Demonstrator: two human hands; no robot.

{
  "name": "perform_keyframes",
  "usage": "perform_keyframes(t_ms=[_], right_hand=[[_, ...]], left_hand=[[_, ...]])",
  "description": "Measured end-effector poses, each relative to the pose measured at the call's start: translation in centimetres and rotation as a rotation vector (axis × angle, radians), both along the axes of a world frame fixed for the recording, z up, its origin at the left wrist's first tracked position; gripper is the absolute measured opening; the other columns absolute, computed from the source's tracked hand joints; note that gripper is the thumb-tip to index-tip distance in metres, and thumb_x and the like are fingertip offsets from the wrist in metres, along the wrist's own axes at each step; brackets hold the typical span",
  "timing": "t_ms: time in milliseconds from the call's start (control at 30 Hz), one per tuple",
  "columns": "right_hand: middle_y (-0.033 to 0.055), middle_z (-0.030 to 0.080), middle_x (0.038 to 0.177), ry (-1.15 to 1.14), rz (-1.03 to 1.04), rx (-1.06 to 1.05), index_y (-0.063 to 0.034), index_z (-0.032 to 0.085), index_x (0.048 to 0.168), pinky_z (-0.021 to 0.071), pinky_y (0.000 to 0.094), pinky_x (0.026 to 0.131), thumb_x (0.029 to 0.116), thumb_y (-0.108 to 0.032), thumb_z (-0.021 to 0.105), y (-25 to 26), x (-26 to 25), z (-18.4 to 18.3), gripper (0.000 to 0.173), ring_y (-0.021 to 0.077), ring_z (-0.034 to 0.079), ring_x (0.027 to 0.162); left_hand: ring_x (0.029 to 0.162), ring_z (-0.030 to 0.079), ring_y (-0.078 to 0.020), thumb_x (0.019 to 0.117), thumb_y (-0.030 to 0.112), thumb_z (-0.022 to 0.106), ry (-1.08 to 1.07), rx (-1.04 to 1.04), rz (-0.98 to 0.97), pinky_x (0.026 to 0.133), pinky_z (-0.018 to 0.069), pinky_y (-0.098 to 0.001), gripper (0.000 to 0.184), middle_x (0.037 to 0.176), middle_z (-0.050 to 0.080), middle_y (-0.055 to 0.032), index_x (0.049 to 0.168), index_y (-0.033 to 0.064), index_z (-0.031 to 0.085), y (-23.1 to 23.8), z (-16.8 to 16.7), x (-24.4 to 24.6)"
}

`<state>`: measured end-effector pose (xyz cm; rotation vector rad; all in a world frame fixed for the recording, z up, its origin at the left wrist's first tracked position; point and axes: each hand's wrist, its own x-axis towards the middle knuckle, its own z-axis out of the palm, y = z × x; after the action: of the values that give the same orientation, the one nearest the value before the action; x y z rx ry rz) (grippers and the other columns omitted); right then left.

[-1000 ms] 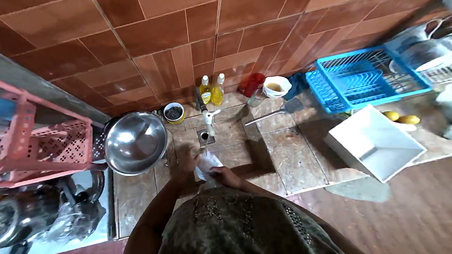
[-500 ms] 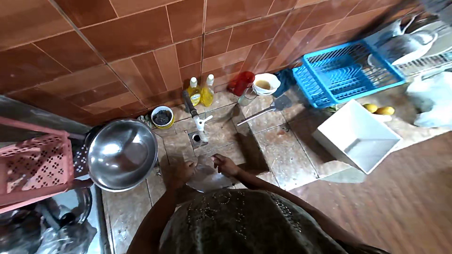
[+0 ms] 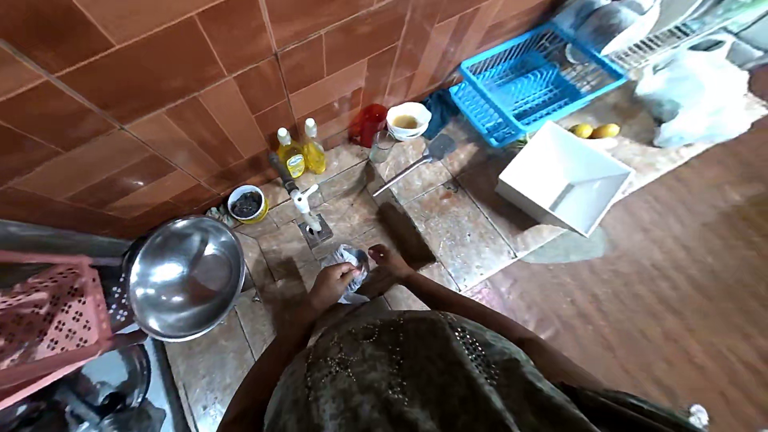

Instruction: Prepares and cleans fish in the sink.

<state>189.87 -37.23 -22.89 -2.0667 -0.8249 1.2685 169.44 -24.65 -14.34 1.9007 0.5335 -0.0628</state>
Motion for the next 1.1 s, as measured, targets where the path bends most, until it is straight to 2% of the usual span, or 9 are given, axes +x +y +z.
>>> perform_keyframes(t_ms=[100,200,367,500,600,767,933,1000,1100], right_hand=[[0.0227,0.049,0.150,-0.132,0.184,0.094,-0.0098,0.050,0.149,0.0487,0.0540,0.106,0.0979,-0.012,0.061,-0.7,0.7,-0.5,0.052,0.0388,0.057,0.128],[0.0185,0.053,0.149,-0.199,0.372,0.199,-0.0159,0.061,0.143,0.0393,0.0584,0.114,0.0983,-0.021,0.064,-1.4,0.0,-0.9,0.045,0.0400,0.050,0.137],[0.0160,0.054,0.148,-0.225,0.365,0.458,-0.0202,0.068,0.136,0.0446,0.0631,0.105,0.0894,-0.008,0.069,-2.4,-1.8,0.5,0.049,0.0413,0.054,0.130],[0.0099,0.058,0.146,-0.314,0.606,0.452,-0.0170,0.077,0.116,0.0403,0.0658,0.105,0.0958,-0.019,0.067,-3.1,-2.7,1.5,0.023,0.0401,0.048,0.137],[0.0117,0.067,0.131,-0.323,0.631,0.470,-0.0070,0.075,0.109,0.0439,0.0619,0.103,0.0973,-0.022,0.067,-3.9,-2.3,1.0,0.021,0.0381,0.055,0.128],[0.0214,0.071,0.115,-0.065,0.510,0.463,0.0043,0.071,0.113,0.0490,0.0524,0.104,0.0998,-0.013,0.062,-5.1,-1.2,3.2,0.024,0.0349,0.067,0.113],[0.0146,0.070,0.105,0.079,0.310,0.483,0.0034,0.069,0.110,0.0546,0.0381,0.091,0.1029,-0.017,0.059,-4.6,-1.0,7.1,0.024,0.0178,0.067,0.095],[0.0113,0.069,0.105,0.127,0.267,0.539,0.0034,0.068,0.112,0.0547,0.0292,0.088,0.1043,-0.016,0.057,-3.9,-1.0,8.7,0.024,0.0099,0.065,0.092],[0.0119,0.069,0.106,0.128,0.346,0.660,0.0033,0.070,0.109,0.0539,0.0288,0.091,0.1046,-0.017,0.058,-2.2,-1.4,11.0,0.024,0.0107,0.065,0.097]], left_hand=[[0.093,0.067,-0.0141,0.1056,0.025,0.054,-0.030,-0.007,-0.053,0.090,0.0533,-0.0349,0.031,0.099,0.072,-0.0114,0.108,-0.0001,0.072,-1.0,0.1,-0.4],[0.097,0.068,-0.0139,0.1041,0.018,0.056,-0.089,-0.011,-0.008,0.094,0.0538,-0.0333,0.028,0.104,0.072,-0.0150,0.109,-0.0047,0.072,-2.4,0.0,-0.9],[0.090,0.065,-0.0034,0.1037,0.013,0.054,-0.210,-0.067,0.148,0.087,0.0550,-0.0251,0.021,0.097,0.071,-0.0027,0.104,0.0005,0.071,-2.5,0.8,-2.3],[0.094,0.066,-0.0052,0.1041,0.012,0.052,-0.256,-0.113,0.199,0.089,0.0553,-0.0261,0.022,0.101,0.072,-0.0031,0.106,0.0001,0.071,-2.2,1.7,-3.2],[0.093,0.065,-0.0037,0.1046,0.011,0.051,-0.256,-0.132,0.194,0.089,0.0548,-0.0248,0.022,0.100,0.071,-0.0021,0.106,-0.0003,0.070,-2.2,2.4,-3.6],[0.097,0.066,-0.0063,0.1053,0.011,0.048,-0.264,-0.211,0.303,0.092,0.0555,-0.0284,0.024,0.105,0.071,-0.0041,0.110,-0.0017,0.068,-2.1,2.8,-4.8],[0.087,0.064,-0.0041,0.1062,0.012,0.045,-0.315,-0.284,0.462,0.085,0.0556,-0.0265,0.022,0.094,0.066,0.0017,0.107,0.0016,0.064,-0.9,2.2,-5.6],[0.085,0.062,-0.0037,0.1025,0.016,0.056,-0.203,-0.222,0.401,0.081,0.0549,-0.0248,0.018,0.093,0.064,0.0010,0.111,0.0013,0.062,-0.7,1.8,-5.6],[0.094,0.066,-0.0125,0.0845,0.027,0.082,-0.027,-0.134,0.204,0.085,0.0575,-0.0334,0.055,0.109,0.066,-0.0086,0.126,0.0023,0.057,-1.0,0.6,-4.4]])
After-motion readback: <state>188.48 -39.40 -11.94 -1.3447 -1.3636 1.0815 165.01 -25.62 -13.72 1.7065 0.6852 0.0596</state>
